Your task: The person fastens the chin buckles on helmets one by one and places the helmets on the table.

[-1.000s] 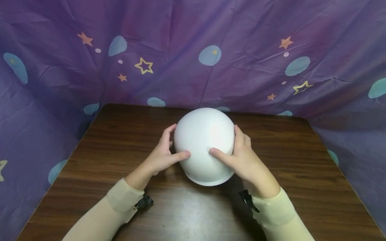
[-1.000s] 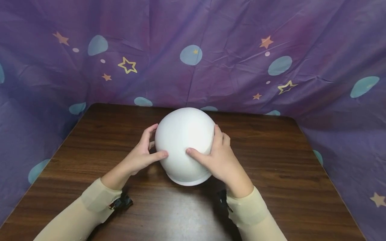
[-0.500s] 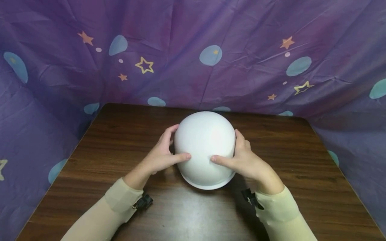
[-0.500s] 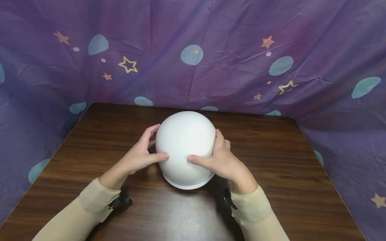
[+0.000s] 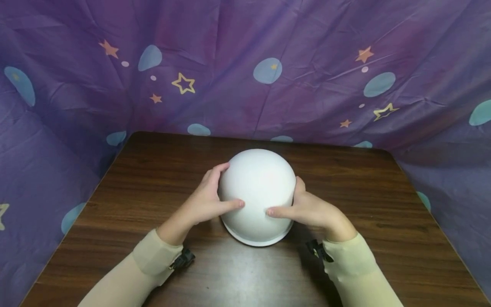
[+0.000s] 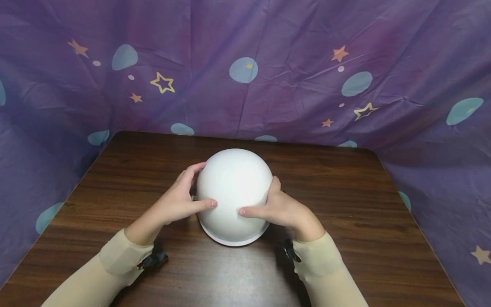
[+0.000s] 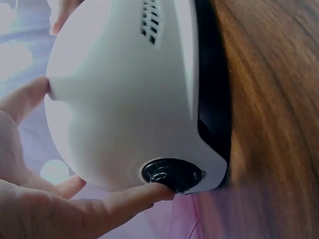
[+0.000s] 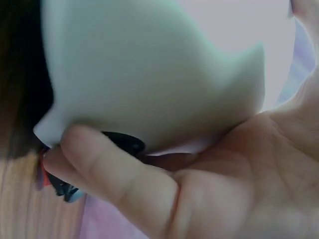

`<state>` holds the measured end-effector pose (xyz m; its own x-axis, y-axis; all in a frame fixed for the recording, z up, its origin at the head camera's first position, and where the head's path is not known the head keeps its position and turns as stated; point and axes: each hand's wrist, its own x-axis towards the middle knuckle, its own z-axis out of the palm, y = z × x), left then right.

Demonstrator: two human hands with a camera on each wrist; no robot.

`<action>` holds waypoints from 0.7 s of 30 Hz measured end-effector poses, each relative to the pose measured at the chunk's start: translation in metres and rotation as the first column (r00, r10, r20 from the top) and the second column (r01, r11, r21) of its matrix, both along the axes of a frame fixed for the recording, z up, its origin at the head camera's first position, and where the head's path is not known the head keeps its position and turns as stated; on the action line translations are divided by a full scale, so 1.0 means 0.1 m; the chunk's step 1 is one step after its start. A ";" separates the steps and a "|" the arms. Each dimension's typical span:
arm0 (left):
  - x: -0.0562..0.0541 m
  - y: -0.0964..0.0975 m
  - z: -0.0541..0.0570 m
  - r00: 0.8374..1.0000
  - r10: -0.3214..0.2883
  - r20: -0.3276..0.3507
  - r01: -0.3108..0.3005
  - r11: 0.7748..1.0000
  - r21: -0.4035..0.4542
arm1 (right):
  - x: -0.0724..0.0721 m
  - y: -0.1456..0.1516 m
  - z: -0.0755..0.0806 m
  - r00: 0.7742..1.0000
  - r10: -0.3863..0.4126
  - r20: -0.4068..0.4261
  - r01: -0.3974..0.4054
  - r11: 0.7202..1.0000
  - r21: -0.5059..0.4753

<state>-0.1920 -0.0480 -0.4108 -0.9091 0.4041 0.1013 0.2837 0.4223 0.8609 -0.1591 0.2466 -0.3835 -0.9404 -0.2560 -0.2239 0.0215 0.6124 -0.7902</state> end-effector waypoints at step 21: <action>0.04 0.02 0.02 1.000 -0.025 0.015 0.026 0.998 -0.058 | 0.00 0.09 0.03 0.996 -0.001 0.094 0.000 1.000 0.010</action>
